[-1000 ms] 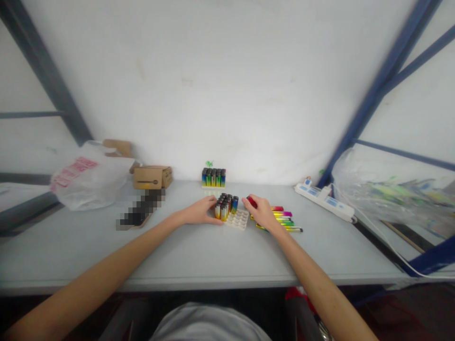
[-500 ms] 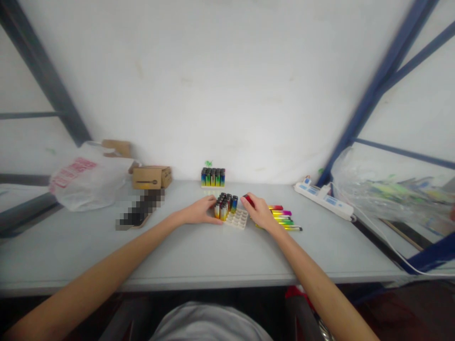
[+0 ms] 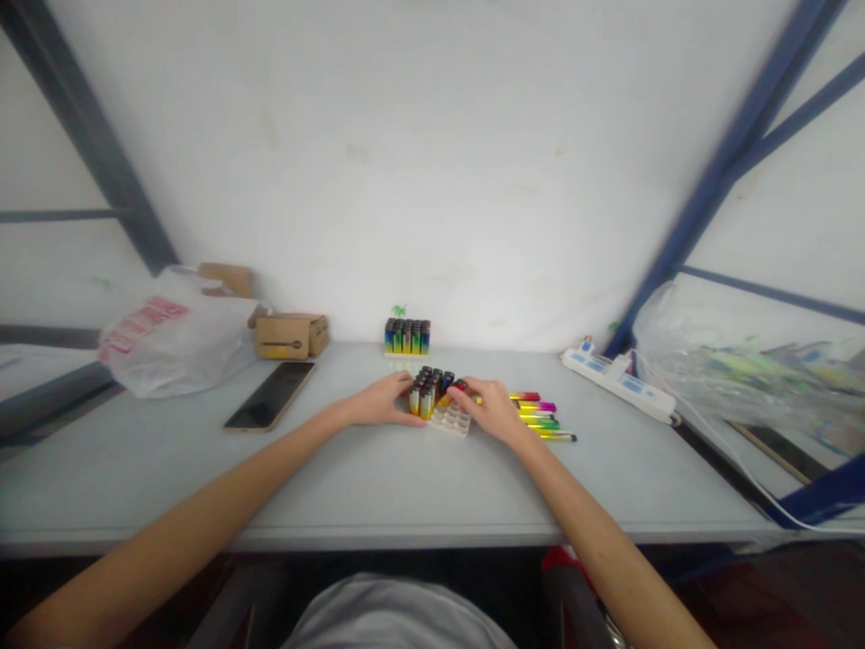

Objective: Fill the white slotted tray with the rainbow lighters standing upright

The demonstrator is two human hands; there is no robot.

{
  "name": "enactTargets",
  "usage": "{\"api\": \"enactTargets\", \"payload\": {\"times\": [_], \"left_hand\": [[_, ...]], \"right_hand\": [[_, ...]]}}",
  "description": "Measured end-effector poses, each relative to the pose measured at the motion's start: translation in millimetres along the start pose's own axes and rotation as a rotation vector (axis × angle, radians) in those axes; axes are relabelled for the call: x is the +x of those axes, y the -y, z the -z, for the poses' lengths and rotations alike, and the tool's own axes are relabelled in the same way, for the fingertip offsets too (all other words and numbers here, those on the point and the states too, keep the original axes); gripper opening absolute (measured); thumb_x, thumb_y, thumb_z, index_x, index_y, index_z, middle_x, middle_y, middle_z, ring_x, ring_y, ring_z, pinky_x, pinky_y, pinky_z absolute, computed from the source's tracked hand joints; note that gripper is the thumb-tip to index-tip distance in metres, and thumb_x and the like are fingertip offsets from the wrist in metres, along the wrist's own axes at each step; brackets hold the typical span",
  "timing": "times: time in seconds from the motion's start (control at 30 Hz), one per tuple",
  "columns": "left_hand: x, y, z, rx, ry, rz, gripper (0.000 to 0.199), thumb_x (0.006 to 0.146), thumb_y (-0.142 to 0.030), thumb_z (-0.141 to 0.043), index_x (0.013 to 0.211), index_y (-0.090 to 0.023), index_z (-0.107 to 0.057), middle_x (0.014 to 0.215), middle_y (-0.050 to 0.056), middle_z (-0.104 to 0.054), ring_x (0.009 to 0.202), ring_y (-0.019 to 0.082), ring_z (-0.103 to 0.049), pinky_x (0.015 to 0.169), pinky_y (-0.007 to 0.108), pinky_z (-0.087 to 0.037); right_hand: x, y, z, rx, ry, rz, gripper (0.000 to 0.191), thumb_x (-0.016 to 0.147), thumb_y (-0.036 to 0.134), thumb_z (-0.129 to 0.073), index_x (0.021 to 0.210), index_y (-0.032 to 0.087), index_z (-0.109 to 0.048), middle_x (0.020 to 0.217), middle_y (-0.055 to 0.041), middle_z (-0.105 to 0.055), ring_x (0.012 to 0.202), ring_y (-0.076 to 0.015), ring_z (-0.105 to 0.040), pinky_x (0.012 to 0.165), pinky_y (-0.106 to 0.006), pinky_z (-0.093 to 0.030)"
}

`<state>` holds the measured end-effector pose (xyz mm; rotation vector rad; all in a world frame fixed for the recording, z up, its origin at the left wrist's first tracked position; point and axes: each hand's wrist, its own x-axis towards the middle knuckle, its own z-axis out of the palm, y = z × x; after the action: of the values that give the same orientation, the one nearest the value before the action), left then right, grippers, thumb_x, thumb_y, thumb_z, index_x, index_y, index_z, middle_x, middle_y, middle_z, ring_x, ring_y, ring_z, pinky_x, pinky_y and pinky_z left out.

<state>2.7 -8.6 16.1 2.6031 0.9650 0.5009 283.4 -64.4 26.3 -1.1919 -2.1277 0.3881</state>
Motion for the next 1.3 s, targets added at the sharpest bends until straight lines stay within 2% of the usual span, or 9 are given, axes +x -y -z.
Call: {"api": "enactTargets", "payload": {"times": [0.1, 0.33, 0.63, 0.8, 0.97, 1.07, 1.13, 1.2, 1.3], "left_hand": [[-0.2, -0.5, 0.2, -0.021, -0.007, -0.002, 0.067, 0.076, -0.078, -0.079, 0.104, -0.018, -0.073, 0.106, 0.011, -0.067, 0.103, 0.035, -0.065, 0.092, 0.042, -0.052], [-0.3, -1.2, 0.3, -0.004, -0.007, -0.004, 0.066, 0.077, -0.078, -0.078, 0.103, -0.018, -0.072, 0.105, 0.011, -0.066, 0.1, 0.034, -0.065, 0.091, 0.042, -0.053], [-0.7, -0.8, 0.0, 0.002, -0.01, -0.001, 0.065, 0.077, -0.075, -0.079, 0.104, -0.017, -0.071, 0.105, 0.011, -0.066, 0.099, 0.033, -0.065, 0.09, 0.041, -0.053], [-0.5, -0.3, -0.1, 0.014, -0.005, -0.005, 0.066, 0.078, -0.076, -0.078, 0.105, -0.017, -0.071, 0.106, 0.011, -0.066, 0.1, 0.033, -0.065, 0.09, 0.04, -0.052], [-1.0, 0.4, -0.1, 0.02, -0.015, -0.007, 0.066, 0.079, -0.077, -0.078, 0.108, -0.018, -0.071, 0.107, 0.01, -0.066, 0.1, 0.031, -0.064, 0.091, 0.038, -0.051], [-0.8, 0.2, -0.2, 0.026, -0.012, 0.005, 0.068, 0.078, -0.078, -0.077, 0.105, -0.017, -0.071, 0.107, 0.011, -0.065, 0.099, 0.031, -0.064, 0.09, 0.038, -0.051], [-0.5, 0.1, -0.2, 0.027, -0.009, 0.012, 0.068, 0.077, -0.079, -0.077, 0.103, -0.016, -0.071, 0.107, 0.011, -0.065, 0.099, 0.031, -0.064, 0.089, 0.038, -0.051], [-0.3, 0.1, -0.3, 0.03, -0.01, 0.01, 0.068, 0.078, -0.08, -0.076, 0.103, -0.017, -0.071, 0.107, 0.011, -0.065, 0.099, 0.032, -0.064, 0.09, 0.039, -0.051], [-0.2, 0.1, -0.3, 0.032, -0.006, 0.006, 0.069, 0.078, -0.08, -0.076, 0.106, -0.017, -0.071, 0.108, 0.011, -0.065, 0.101, 0.032, -0.064, 0.092, 0.039, -0.051]], "right_hand": [[0.5, -2.7, -3.5, -0.081, 0.075, 0.018, 0.042, 0.108, 0.055, -0.051, 0.088, 0.023, -0.068, 0.075, -0.0041, -0.075, 0.066, -0.0214, -0.066, 0.066, -0.03, -0.043], [4.1, 1.0, -4.5, -0.382, 0.14, 0.048, 0.032, 0.113, 0.042, -0.047, 0.106, 0.018, -0.067, 0.099, -0.0124, -0.078, 0.087, -0.0253, -0.073, 0.077, -0.031, -0.048], [5.8, 16.8, -2.8, -0.558, 0.223, -0.038, 0.036, 0.113, 0.047, -0.047, 0.12, 0.018, -0.066, 0.101, -0.0146, -0.08, 0.088, -0.0285, -0.077, 0.075, -0.03, -0.045], [7.3, 18.0, -7.7, -0.585, 0.21, -0.041, 0.042, 0.111, 0.054, -0.05, 0.106, 0.019, -0.072, 0.096, -0.0138, -0.08, 0.082, -0.0271, -0.075, 0.07, -0.03, -0.042], [4.8, -9.8, 11.2, -0.417, 0.13, 0.001, 0.05, 0.114, 0.051, -0.04, 0.088, 0.021, -0.069, 0.082, -0.0079, -0.074, 0.075, -0.022, -0.068, 0.073, -0.03, -0.043], [-1.3, -40.9, 30.5, -0.412, -0.035, -0.003, 0.046, 0.114, 0.044, -0.037, 0.097, 0.019, -0.072, 0.094, -0.0116, -0.074, 0.087, -0.0242, -0.068, 0.086, -0.034, -0.048], [-8.1, -64.2, 42.9, -0.469, -0.071, -0.047, 0.041, 0.112, 0.041, -0.041, 0.111, 0.017, -0.074, 0.109, -0.0168, -0.075, 0.102, -0.0286, -0.068, 0.097, -0.039, -0.05], [-15.5, -84.7, 53.5, -0.519, -0.061, -0.13, 0.04, 0.108, 0.039, -0.048, 0.125, 0.014, -0.074, 0.125, -0.0216, -0.073, 0.116, -0.0331, -0.067, 0.104, -0.044, -0.049], [-22.6, -102.5, 65.9, -0.498, 0.076, -0.216, 0.037, 0.103, 0.036, -0.057, 0.124, 0.013, -0.077, 0.129, -0.0215, -0.074, 0.119, -0.034, -0.069, 0.106, -0.043, -0.051]]}}
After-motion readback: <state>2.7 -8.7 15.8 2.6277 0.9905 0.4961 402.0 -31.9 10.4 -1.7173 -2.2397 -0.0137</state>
